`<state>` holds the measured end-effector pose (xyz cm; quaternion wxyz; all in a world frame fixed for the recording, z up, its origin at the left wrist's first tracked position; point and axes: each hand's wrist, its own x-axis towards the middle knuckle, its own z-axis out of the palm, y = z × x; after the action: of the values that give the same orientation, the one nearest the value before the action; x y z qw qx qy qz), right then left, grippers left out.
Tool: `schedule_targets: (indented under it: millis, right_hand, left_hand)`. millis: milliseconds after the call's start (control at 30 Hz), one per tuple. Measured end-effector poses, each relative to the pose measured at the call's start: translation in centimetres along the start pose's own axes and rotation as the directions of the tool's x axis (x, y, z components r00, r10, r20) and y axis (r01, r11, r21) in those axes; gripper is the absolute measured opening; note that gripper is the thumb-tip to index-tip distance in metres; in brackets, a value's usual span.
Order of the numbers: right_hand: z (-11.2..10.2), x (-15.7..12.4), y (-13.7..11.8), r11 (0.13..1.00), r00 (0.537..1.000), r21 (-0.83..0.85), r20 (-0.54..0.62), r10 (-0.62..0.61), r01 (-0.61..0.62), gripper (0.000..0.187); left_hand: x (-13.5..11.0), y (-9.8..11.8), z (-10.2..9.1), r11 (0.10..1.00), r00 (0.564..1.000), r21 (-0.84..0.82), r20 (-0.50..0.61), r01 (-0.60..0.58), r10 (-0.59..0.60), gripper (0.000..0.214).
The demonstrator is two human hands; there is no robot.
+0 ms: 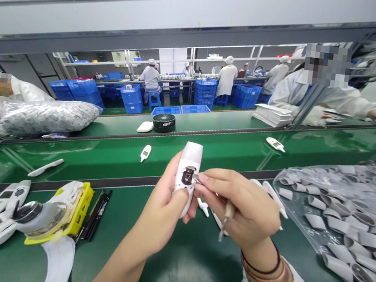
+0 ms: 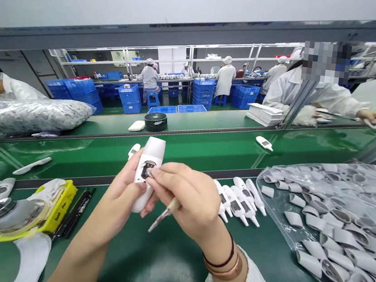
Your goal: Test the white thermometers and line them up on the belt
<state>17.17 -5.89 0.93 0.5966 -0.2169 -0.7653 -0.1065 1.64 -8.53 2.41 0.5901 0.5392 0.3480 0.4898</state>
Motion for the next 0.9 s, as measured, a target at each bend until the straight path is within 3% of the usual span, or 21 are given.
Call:
schedule_targets:
  millis: [100,167,200,267,300,367,433,500,633,700,767,833,900]
  right_hand:
    - [0.3,-0.4,0.0,0.965,0.988,-0.214,0.076,-0.137,0.151,0.008]
    - [0.6,-0.5,0.0,0.953,0.98,-0.236,0.107,-0.17,0.191,0.01]
    - [0.9,-0.4,0.0,0.97,0.987,-0.189,0.088,-0.136,0.15,0.008]
    - [1.3,-0.2,0.1,0.995,0.995,0.031,0.043,0.094,-0.095,0.003]
    - [1.4,0.1,0.2,0.943,0.963,0.195,0.068,0.26,-0.268,0.011]
    - [1.5,0.5,0.5,0.677,0.816,0.46,0.256,0.519,-0.574,0.027]
    - [1.4,0.8,0.9,0.433,0.677,0.533,0.449,0.584,-0.727,0.04]
    - [1.5,0.8,1.1,0.344,0.623,0.54,0.508,0.594,-0.768,0.046]
    - [2.5,0.4,0.8,0.367,0.622,0.536,0.437,0.65,-0.76,0.047]
    - [2.5,0.0,1.1,0.423,0.647,0.513,0.414,0.64,-0.747,0.046]
    - [1.1,-0.9,2.6,0.516,0.666,0.424,0.41,0.623,-0.744,0.048]
    - [-1.8,-2.4,5.4,0.639,0.649,0.175,0.389,0.654,-0.749,0.05]
    - [-6.0,-4.6,8.9,0.678,0.624,-0.295,0.267,0.735,-0.673,0.032]
  left_hand:
    - [-0.1,-0.6,0.2,0.998,0.997,0.054,-0.074,-0.03,0.034,0.066]
    - [-0.1,-1.1,0.1,0.99,0.99,0.123,-0.116,-0.069,0.083,0.067]
    - [-0.1,-1.3,0.1,0.981,0.985,0.171,-0.125,-0.095,0.117,0.067]
    - [0.0,-1.8,0.1,0.952,0.976,0.268,-0.11,-0.152,0.187,0.067]
    - [0.0,-2.0,0.1,0.936,0.973,0.306,-0.093,-0.175,0.213,0.069]
    - [0.1,-2.1,0.3,0.911,0.972,0.367,-0.068,-0.187,0.227,0.072]
    - [0.1,-1.9,0.6,0.891,0.975,0.423,-0.072,-0.161,0.211,0.074]
    - [0.2,-1.6,0.8,0.874,0.979,0.47,-0.089,-0.121,0.183,0.074]
    - [0.5,-1.5,0.9,0.883,0.986,0.463,-0.089,-0.081,0.138,0.072]
    - [0.7,-1.6,0.8,0.923,0.992,0.376,-0.058,-0.081,0.111,0.071]
    - [0.9,-1.6,0.6,0.972,0.998,0.227,-0.005,-0.059,0.061,0.071]
    - [1.0,-1.3,0.2,0.997,0.999,0.074,0.025,-0.027,0.025,0.072]
    - [1.1,-0.7,-0.2,0.999,0.999,-0.028,0.022,-0.029,0.029,0.075]
